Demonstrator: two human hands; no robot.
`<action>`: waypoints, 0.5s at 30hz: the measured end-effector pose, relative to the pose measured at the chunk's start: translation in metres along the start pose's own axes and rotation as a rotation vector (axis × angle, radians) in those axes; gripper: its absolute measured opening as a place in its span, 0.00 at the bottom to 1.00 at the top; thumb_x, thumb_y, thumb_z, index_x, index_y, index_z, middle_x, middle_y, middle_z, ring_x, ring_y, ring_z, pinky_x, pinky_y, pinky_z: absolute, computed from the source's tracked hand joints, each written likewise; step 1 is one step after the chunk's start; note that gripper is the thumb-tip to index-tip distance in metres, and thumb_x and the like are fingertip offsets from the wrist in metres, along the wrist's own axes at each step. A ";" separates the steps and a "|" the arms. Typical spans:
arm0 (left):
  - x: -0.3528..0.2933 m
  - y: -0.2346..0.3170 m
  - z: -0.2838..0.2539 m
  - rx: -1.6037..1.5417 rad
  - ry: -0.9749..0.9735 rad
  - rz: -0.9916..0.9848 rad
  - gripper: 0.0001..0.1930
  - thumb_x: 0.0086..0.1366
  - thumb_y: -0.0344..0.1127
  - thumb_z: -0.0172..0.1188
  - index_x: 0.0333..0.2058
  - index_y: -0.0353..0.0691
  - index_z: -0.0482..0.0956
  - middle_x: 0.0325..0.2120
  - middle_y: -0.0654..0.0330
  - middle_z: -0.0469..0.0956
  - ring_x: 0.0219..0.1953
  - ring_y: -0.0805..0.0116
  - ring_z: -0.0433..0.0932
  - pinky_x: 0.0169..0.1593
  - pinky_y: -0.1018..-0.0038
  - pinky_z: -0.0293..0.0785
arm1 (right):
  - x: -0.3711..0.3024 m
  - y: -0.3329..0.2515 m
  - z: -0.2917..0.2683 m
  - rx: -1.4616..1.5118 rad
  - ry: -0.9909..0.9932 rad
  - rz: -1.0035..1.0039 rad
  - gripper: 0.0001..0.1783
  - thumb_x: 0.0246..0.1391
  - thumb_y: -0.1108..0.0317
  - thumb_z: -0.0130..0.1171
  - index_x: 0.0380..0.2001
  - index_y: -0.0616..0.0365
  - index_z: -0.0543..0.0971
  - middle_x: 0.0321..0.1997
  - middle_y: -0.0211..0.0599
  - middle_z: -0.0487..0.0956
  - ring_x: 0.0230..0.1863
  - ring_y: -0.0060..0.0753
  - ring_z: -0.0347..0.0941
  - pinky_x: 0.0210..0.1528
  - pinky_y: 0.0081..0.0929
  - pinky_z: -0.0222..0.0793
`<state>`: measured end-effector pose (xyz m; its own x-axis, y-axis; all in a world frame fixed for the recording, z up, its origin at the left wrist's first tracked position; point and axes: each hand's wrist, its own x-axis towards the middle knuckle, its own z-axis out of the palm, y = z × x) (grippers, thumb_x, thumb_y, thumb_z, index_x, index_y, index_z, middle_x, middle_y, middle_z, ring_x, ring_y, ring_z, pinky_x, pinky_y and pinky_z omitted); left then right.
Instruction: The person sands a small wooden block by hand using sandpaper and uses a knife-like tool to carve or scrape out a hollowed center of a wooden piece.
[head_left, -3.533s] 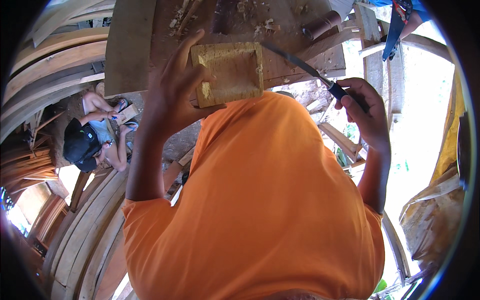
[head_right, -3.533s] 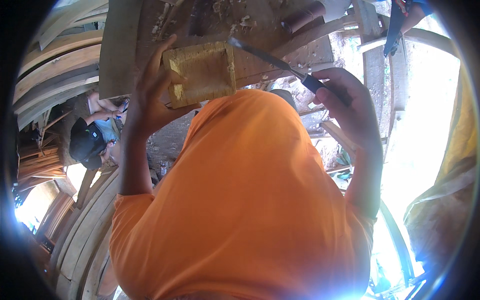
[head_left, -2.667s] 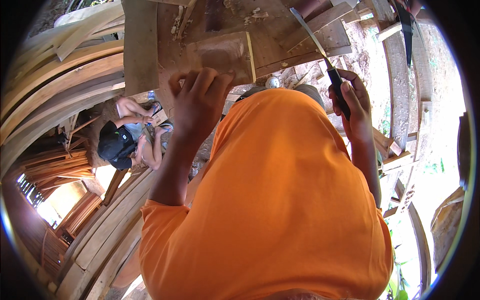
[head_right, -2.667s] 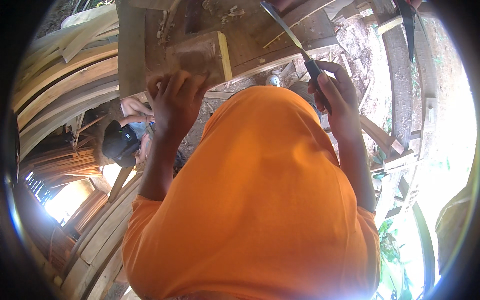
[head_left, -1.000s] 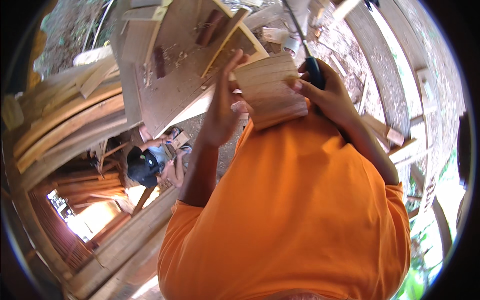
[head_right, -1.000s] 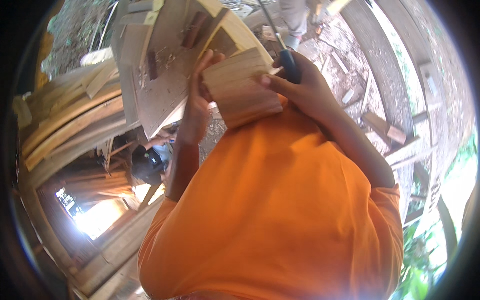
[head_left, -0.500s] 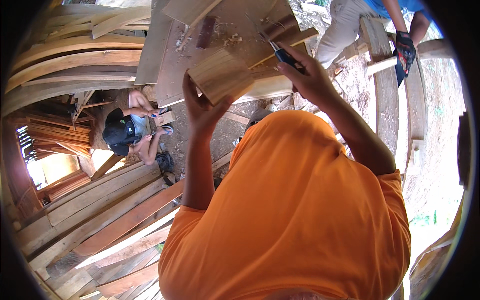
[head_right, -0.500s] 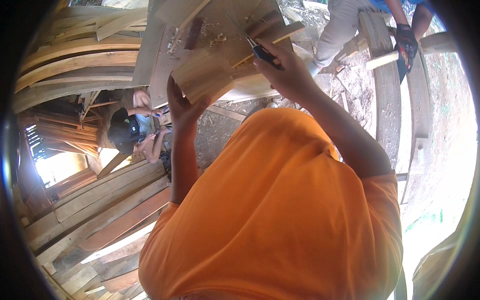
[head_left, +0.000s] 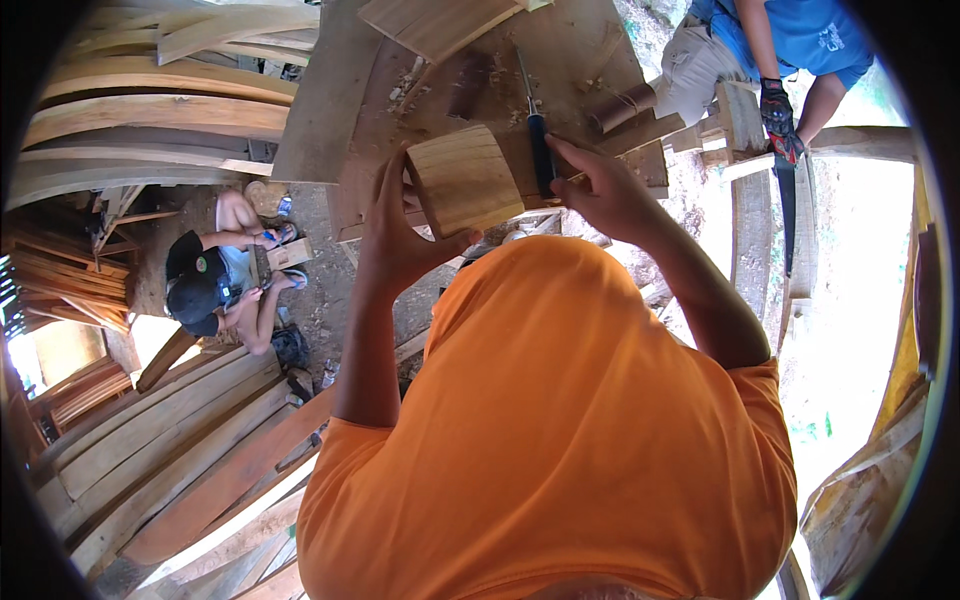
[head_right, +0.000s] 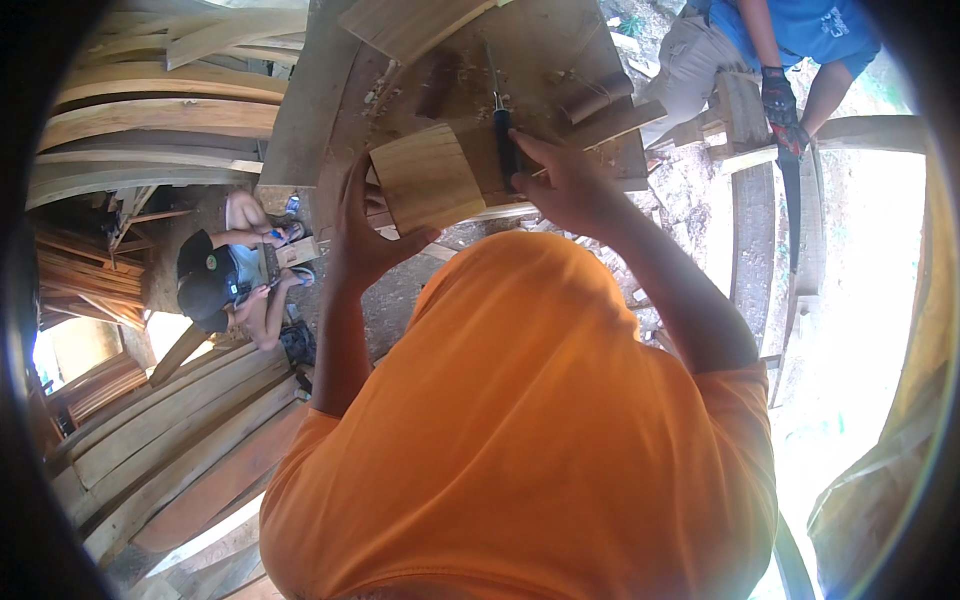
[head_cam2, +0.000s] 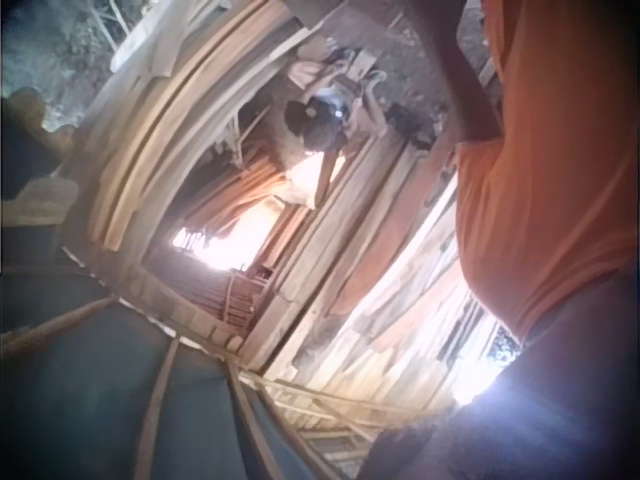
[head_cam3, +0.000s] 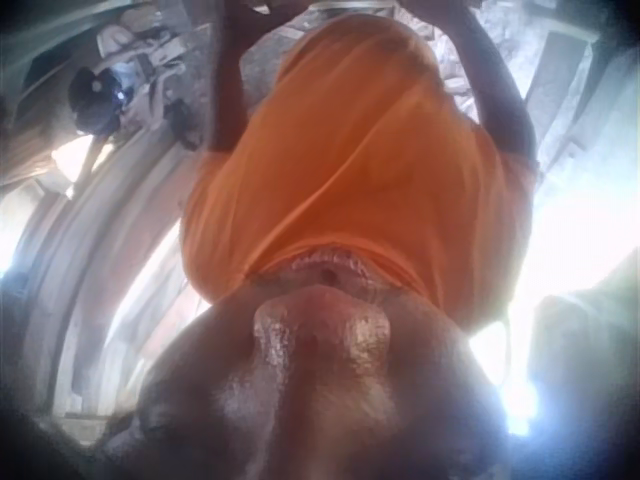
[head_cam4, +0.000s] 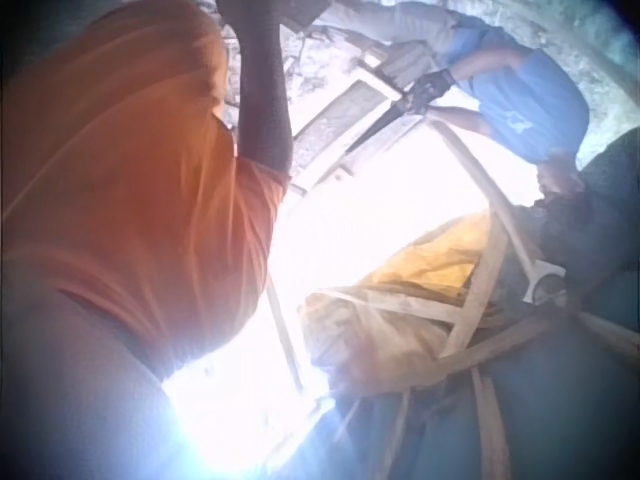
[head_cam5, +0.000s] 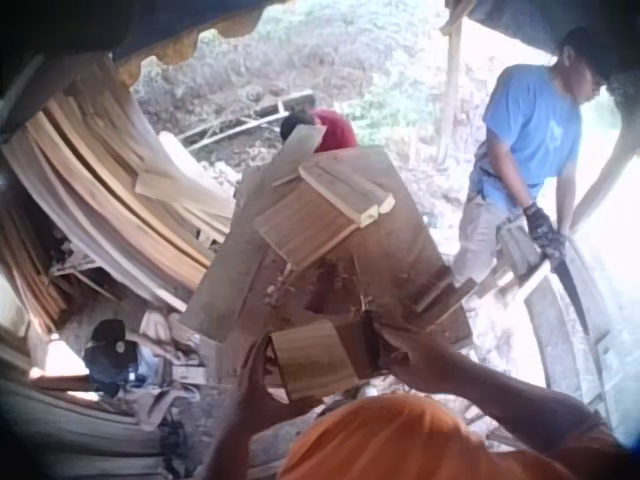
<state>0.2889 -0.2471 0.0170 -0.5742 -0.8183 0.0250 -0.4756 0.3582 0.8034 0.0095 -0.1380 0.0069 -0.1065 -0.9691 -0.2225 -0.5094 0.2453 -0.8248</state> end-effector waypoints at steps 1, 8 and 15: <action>0.003 -0.004 -0.005 0.108 0.015 0.070 0.66 0.38 0.49 0.86 0.73 0.35 0.55 0.61 0.46 0.70 0.62 0.52 0.71 0.63 0.56 0.71 | 0.003 -0.003 -0.005 0.009 0.027 0.000 0.28 0.65 0.67 0.62 0.67 0.59 0.72 0.46 0.41 0.84 0.35 0.20 0.76 0.38 0.23 0.73; 0.018 -0.037 -0.022 0.356 -0.024 0.256 0.67 0.39 0.61 0.82 0.73 0.33 0.57 0.61 0.46 0.74 0.64 0.47 0.67 0.68 0.50 0.54 | 0.080 -0.036 -0.010 -0.297 0.259 -0.427 0.19 0.63 0.68 0.64 0.57 0.49 0.83 0.43 0.32 0.83 0.41 0.25 0.77 0.45 0.26 0.73; 0.014 -0.047 -0.024 0.350 -0.004 0.286 0.66 0.42 0.62 0.80 0.73 0.30 0.56 0.64 0.45 0.71 0.67 0.45 0.65 0.67 0.49 0.53 | 0.171 -0.028 0.011 -0.837 0.295 -0.595 0.24 0.53 0.67 0.71 0.55 0.46 0.82 0.62 0.38 0.75 0.62 0.45 0.72 0.68 0.43 0.64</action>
<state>0.3190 -0.2860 -0.0064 -0.7174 -0.6631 0.2138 -0.4943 0.7006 0.5146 0.0148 -0.3105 -0.0139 0.2074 -0.9225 0.3254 -0.9597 -0.2564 -0.1151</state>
